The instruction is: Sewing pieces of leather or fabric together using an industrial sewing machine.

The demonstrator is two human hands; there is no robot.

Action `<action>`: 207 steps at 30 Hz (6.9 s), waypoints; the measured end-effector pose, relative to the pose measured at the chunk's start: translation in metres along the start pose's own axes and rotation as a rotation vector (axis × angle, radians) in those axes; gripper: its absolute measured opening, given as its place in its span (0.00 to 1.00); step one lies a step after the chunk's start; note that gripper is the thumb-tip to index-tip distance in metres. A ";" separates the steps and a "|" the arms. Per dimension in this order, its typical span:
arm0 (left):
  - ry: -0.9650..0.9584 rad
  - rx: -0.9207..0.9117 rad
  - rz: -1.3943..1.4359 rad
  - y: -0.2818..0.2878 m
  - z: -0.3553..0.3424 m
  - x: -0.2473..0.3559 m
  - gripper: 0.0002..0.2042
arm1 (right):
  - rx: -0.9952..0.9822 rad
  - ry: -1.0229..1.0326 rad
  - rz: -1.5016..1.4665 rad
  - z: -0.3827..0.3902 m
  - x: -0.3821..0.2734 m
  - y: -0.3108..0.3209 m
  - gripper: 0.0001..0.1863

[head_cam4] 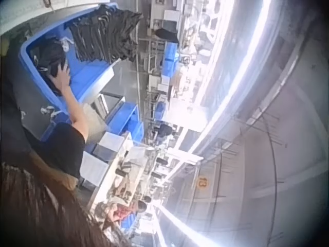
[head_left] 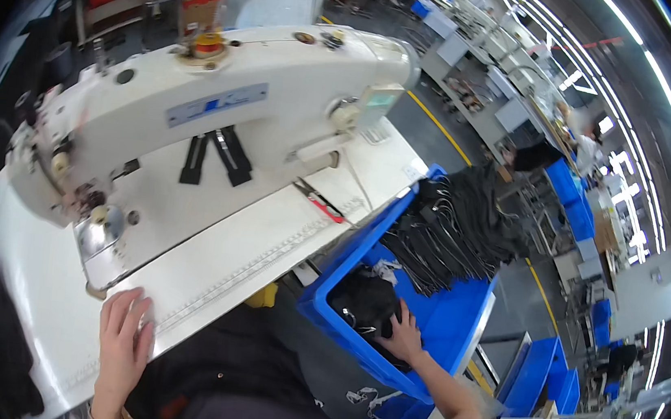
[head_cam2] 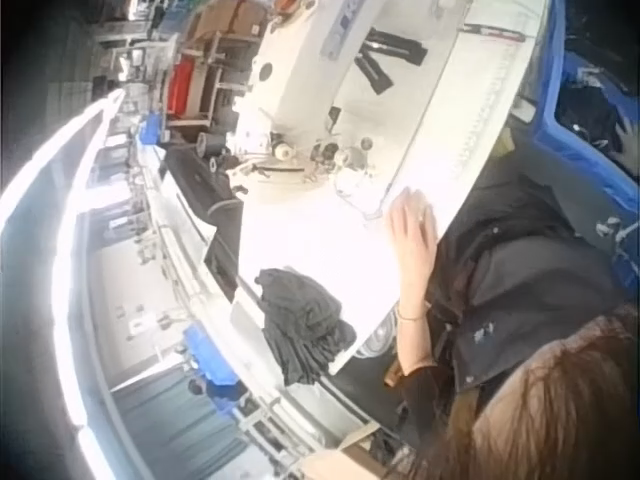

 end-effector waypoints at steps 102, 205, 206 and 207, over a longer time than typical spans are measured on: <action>0.609 0.076 -0.440 0.104 0.091 -0.077 0.13 | -1.086 0.815 -0.974 0.189 -0.568 0.111 0.12; 0.498 0.544 0.283 0.086 0.113 -0.145 0.08 | 0.607 2.276 -0.553 0.303 -0.519 0.137 0.11; 0.503 0.544 0.283 0.086 0.113 -0.144 0.08 | 0.535 2.231 -0.581 0.299 -0.520 0.139 0.11; 0.486 0.548 0.260 0.088 0.112 -0.142 0.08 | 0.300 2.159 -0.661 0.292 -0.524 0.140 0.09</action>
Point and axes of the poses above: each hand's wrist, its own z-axis away from the middle knuckle, its own y-axis out of the back of the hand, x = y × z, the point moved 8 cm from there along -z, towards the middle knuckle, and after that the axes turned 15 degrees about -y, right-handed, at the moved point
